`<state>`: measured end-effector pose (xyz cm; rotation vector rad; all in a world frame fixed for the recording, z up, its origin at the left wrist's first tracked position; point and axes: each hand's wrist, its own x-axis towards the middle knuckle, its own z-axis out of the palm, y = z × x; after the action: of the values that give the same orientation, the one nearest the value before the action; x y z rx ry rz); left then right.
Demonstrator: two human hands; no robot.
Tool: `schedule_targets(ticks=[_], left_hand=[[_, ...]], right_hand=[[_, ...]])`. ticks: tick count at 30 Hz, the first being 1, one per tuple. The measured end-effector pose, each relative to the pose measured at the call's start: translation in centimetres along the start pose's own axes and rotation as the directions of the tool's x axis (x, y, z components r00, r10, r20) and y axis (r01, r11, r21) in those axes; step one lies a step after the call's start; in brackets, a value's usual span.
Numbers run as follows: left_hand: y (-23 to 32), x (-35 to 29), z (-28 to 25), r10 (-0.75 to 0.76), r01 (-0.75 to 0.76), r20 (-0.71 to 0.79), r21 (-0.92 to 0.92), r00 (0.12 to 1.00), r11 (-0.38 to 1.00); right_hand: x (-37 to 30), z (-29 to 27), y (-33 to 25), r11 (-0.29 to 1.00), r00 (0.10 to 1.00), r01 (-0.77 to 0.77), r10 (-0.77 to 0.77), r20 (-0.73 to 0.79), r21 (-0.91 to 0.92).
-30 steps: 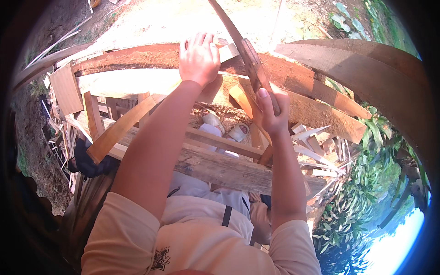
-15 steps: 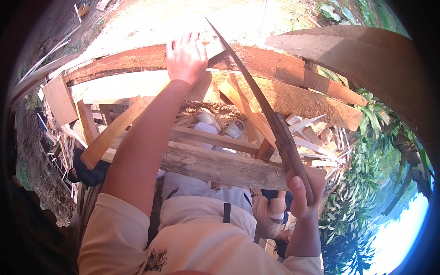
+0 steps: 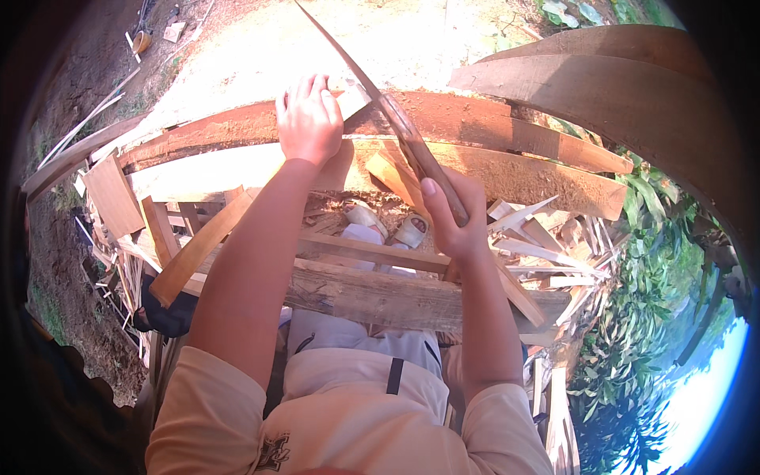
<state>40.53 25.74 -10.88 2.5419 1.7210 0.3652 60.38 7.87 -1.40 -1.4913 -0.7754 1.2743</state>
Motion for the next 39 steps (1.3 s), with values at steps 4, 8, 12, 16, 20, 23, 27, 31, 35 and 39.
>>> schedule_targets(ticks=[4, 8, 12, 16, 20, 23, 27, 31, 35, 39], left_hand=[[-0.1, 0.1, -0.9, -0.034, 0.036, 0.085, -0.019, 0.996, 0.999], [0.4, 0.2, -0.9, -0.031, 0.034, 0.098, -0.034, 0.995, 0.999], [0.1, 0.0, -0.8, -0.019, 0.02, 0.046, -0.022, 0.999, 1.0], [0.2, 0.0, -0.5, -0.023, 0.025, 0.046, -0.054, 0.999, 0.998], [0.3, -0.2, -0.4, 0.0, 0.0, -0.01, -0.008, 1.0, 1.0], [0.0, 0.3, 0.0, -0.007, 0.007, 0.006, -0.036, 1.0, 0.999], [-0.3, 0.4, 0.1, 0.003, -0.002, 0.006, -0.022, 1.0, 1.0], [-0.4, 0.0, 0.1, -0.03, 0.03, 0.023, -0.021, 0.999, 0.999], [0.0, 0.0, -0.2, -0.025, 0.025, 0.054, 0.0, 0.998, 1.0], [0.3, -0.2, -0.3, -0.028, 0.029, 0.04, -0.025, 0.999, 0.999]], right_hand=[[-10.5, -6.5, -2.1, 0.991, 0.997, -0.047, 0.055, 0.063, -0.121], [-13.1, -7.8, -6.8, 0.946, 0.995, -0.069, 0.09, 0.052, -0.317], [-10.9, -6.0, -7.5, 0.937, 0.999, -0.018, 0.031, 0.033, -0.349], [-3.0, -2.1, -3.1, 0.983, 0.996, -0.037, 0.051, 0.072, -0.181], [5.5, 1.8, -0.6, 0.984, 0.997, 0.042, -0.029, 0.072, -0.176], [4.2, 1.4, 2.3, 0.996, 0.998, 0.057, -0.055, 0.034, -0.068], [1.6, 0.0, 2.3, 0.999, 1.0, 0.008, -0.008, -0.017, 0.031], [-7.8, -5.8, -1.4, 0.991, 0.997, -0.058, 0.064, 0.052, -0.118], [-10.9, -8.1, -4.2, 0.971, 0.995, -0.04, 0.061, 0.082, -0.237], [-7.6, -6.3, -1.6, 0.994, 0.99, -0.108, 0.11, 0.092, -0.034]])
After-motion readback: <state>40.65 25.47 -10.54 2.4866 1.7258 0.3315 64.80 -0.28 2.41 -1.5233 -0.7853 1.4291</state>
